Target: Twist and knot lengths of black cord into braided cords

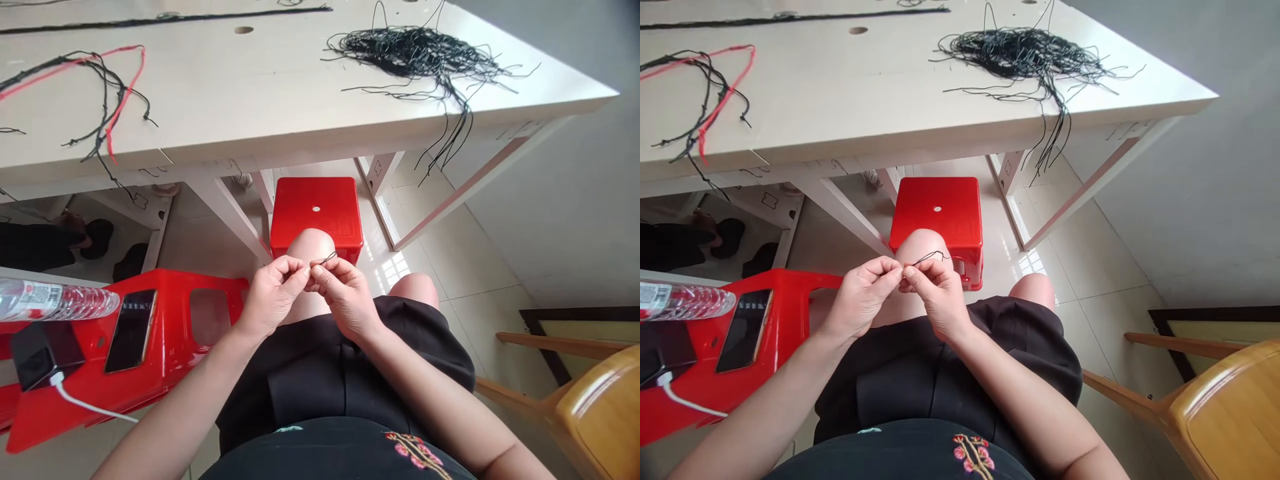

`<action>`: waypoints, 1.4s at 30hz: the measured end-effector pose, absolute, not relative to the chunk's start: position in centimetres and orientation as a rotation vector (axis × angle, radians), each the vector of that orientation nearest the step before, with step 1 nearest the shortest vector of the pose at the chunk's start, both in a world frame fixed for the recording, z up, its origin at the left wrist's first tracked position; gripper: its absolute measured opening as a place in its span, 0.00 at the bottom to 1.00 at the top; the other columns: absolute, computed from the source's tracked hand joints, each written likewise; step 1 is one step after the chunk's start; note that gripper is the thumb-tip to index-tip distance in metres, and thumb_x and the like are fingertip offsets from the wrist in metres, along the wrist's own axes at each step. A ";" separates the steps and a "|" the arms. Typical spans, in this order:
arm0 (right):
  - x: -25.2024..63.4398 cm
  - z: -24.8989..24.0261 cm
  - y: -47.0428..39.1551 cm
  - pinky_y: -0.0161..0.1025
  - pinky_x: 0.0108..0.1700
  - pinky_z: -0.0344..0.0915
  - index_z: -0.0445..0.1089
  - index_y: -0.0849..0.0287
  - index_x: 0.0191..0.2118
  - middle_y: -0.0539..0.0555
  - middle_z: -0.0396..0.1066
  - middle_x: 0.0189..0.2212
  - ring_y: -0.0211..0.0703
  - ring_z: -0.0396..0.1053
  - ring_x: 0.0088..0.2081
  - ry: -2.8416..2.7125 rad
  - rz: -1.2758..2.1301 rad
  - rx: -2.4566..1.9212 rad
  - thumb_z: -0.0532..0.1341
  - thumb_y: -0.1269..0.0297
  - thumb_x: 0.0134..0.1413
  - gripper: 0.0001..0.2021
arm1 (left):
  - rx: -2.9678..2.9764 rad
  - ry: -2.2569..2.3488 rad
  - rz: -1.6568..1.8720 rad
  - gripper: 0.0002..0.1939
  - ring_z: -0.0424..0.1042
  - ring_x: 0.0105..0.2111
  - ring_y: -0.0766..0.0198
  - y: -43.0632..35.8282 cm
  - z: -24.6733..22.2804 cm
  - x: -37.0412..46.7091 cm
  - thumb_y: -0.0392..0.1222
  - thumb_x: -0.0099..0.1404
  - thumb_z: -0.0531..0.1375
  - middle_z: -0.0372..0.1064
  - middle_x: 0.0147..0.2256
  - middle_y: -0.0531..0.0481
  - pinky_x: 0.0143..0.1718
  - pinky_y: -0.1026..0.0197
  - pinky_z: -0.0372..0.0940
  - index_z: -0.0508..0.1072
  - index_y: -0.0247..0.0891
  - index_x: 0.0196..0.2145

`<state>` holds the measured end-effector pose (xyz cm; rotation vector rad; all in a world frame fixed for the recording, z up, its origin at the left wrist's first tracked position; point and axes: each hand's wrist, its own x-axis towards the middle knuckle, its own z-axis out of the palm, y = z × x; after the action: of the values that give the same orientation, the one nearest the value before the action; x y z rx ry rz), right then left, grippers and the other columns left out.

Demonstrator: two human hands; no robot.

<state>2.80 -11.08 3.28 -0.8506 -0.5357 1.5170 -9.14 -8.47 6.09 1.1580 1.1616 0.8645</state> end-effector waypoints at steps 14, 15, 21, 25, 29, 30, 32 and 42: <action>2.5 1.7 -10.9 0.37 0.35 0.68 0.70 0.58 0.28 0.51 0.68 0.27 0.39 0.67 0.31 -0.900 1.196 -1.011 0.63 0.56 0.53 0.11 | 0.809 1.208 0.844 0.15 0.57 0.18 0.76 -9.6 6.6 -8.8 0.50 0.49 0.69 0.73 0.25 0.50 0.22 0.68 0.55 0.77 0.34 0.27; 2.4 1.7 -10.8 0.37 0.35 0.68 0.70 0.58 0.28 0.51 0.68 0.28 0.39 0.67 0.32 -0.910 1.201 -0.996 0.63 0.57 0.53 0.10 | 0.821 1.198 0.851 0.15 0.59 0.20 0.75 -9.5 6.7 -8.9 0.49 0.50 0.69 0.73 0.25 0.50 0.24 0.69 0.56 0.78 0.33 0.28; 1.9 1.1 -11.0 0.36 0.35 0.67 0.68 0.59 0.27 0.51 0.68 0.28 0.38 0.66 0.30 -0.880 1.231 -1.022 0.63 0.55 0.52 0.12 | 0.768 1.176 0.886 0.15 0.61 0.22 0.75 -9.6 6.3 -9.1 0.48 0.48 0.70 0.72 0.23 0.50 0.19 0.72 0.49 0.75 0.32 0.26; 1.5 0.9 -11.1 0.36 0.36 0.66 0.68 0.59 0.28 0.50 0.67 0.26 0.38 0.65 0.30 -0.803 1.271 -1.051 0.63 0.52 0.51 0.14 | 0.596 1.185 0.947 0.18 0.49 0.16 0.79 -9.9 5.5 -8.9 0.48 0.43 0.72 0.68 0.20 0.53 0.15 0.72 0.40 0.72 0.32 0.25; 1.1 1.1 -11.4 0.36 0.36 0.65 0.68 0.60 0.28 0.50 0.67 0.26 0.38 0.65 0.30 -0.745 1.301 -1.064 0.64 0.51 0.49 0.16 | 0.463 1.170 1.009 0.20 0.51 0.16 0.79 -10.2 4.8 -8.7 0.47 0.40 0.73 0.66 0.19 0.55 0.15 0.73 0.40 0.70 0.32 0.25; 1.1 1.2 -11.4 0.36 0.36 0.65 0.68 0.60 0.27 0.50 0.67 0.25 0.38 0.65 0.30 -0.729 1.312 -1.065 0.65 0.50 0.48 0.16 | 0.437 1.160 1.025 0.20 0.54 0.17 0.78 -10.2 4.7 -8.7 0.46 0.40 0.73 0.66 0.20 0.55 0.15 0.74 0.41 0.70 0.32 0.25; 0.9 1.3 -11.5 0.36 0.35 0.65 0.68 0.60 0.26 0.50 0.67 0.25 0.37 0.65 0.29 -0.697 1.337 -1.063 0.65 0.50 0.47 0.17 | 0.387 1.142 1.049 0.20 0.57 0.18 0.77 -10.3 4.7 -8.6 0.45 0.40 0.73 0.67 0.20 0.54 0.15 0.75 0.43 0.70 0.33 0.25; 1.0 0.6 -11.3 0.35 0.39 0.67 0.69 0.57 0.30 0.49 0.70 0.28 0.37 0.69 0.32 -0.844 1.369 -1.011 0.63 0.53 0.52 0.12 | 0.117 1.094 1.049 0.11 0.49 0.15 0.81 -9.9 4.4 -8.9 0.34 0.51 0.64 0.57 0.19 0.59 0.12 0.75 0.42 0.64 0.33 0.20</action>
<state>0.96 -11.31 0.59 -1.0112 -0.8438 1.3693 -8.88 -9.88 4.42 0.1172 1.0938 1.0489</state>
